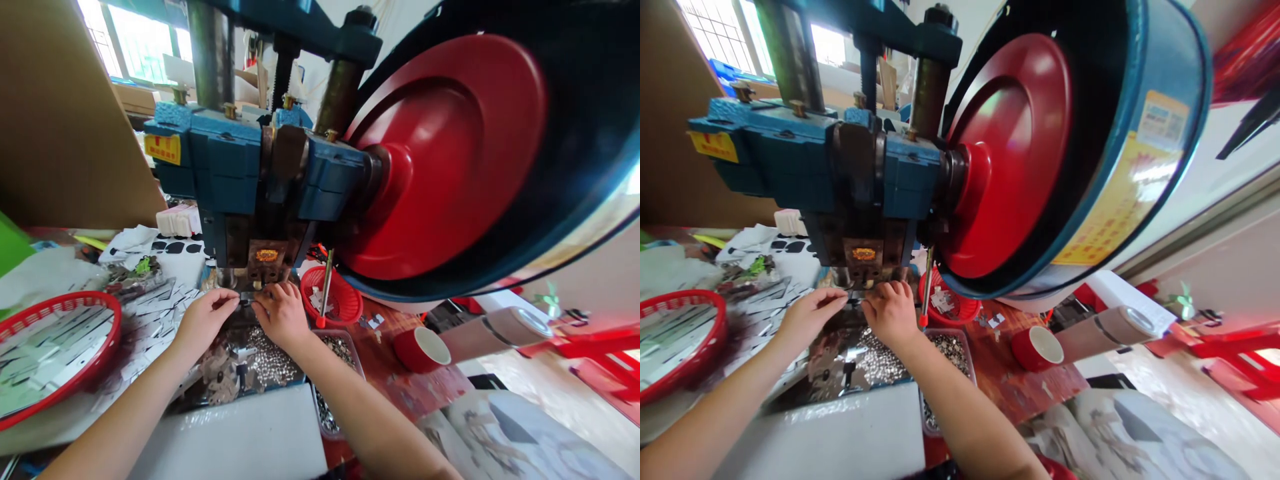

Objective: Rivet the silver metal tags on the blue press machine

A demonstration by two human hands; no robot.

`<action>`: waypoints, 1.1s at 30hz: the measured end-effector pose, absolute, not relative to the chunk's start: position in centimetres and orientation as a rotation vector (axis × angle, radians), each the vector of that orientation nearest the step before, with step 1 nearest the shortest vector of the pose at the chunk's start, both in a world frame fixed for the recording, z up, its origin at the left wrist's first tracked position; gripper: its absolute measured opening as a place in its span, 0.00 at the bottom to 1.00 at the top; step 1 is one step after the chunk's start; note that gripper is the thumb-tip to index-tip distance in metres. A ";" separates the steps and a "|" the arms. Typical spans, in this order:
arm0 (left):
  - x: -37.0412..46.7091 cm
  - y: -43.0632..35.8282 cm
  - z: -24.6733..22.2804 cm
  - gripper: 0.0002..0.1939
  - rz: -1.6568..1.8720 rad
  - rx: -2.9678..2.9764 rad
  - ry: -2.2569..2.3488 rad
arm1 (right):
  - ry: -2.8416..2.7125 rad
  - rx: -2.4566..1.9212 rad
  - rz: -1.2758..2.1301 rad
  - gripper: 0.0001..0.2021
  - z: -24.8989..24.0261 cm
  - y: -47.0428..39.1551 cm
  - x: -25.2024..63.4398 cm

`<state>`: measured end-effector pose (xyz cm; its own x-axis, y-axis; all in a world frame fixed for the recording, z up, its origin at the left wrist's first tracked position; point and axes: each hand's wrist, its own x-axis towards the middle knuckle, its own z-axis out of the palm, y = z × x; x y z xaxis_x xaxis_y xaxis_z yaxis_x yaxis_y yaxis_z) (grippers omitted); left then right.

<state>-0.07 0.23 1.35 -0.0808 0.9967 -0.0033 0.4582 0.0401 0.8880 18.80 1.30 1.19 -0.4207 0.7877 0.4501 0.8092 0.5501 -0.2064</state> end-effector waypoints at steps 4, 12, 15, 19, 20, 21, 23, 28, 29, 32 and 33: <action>0.4 0.9 1.6 0.18 0.979 1.536 1.679 | -2.275 -1.279 -0.022 0.12 1.0 1.0 18.8; 2.1 2.2 1.6 0.17 0.931 1.644 1.714 | -2.064 -1.210 0.178 0.13 -0.1 1.1 19.3; 2.3 2.5 1.2 0.16 0.928 1.685 1.724 | -2.099 -1.225 0.153 0.11 0.0 1.2 19.4; 2.1 3.0 0.6 0.15 0.944 1.741 1.746 | -2.130 -1.202 0.176 0.11 0.0 1.4 19.5; 2.0 3.1 0.5 0.14 0.949 1.756 1.746 | -2.132 -1.200 0.176 0.11 0.0 1.5 19.5; 2.0 3.2 0.4 0.14 0.953 1.772 1.744 | -2.140 -1.205 0.167 0.11 0.1 1.5 19.5; 1.9 3.3 0.2 0.13 0.955 1.799 1.737 | -2.171 -1.234 0.123 0.11 0.2 1.5 19.4; 2.0 3.6 -0.5 0.14 0.983 1.824 1.736 | -2.264 -1.301 -0.002 0.11 1.1 1.2 19.0; 2.0 3.6 -0.6 0.14 0.992 1.826 1.733 | -2.273 -1.300 -0.012 0.11 1.2 1.1 18.9; 2.2 3.6 -0.7 0.13 1.014 1.825 1.723 | -2.261 -1.281 0.027 0.12 1.1 1.2 18.9; 2.2 3.6 -0.6 0.13 1.021 1.821 1.726 | -2.234 -1.268 0.067 0.13 0.9 1.2 19.1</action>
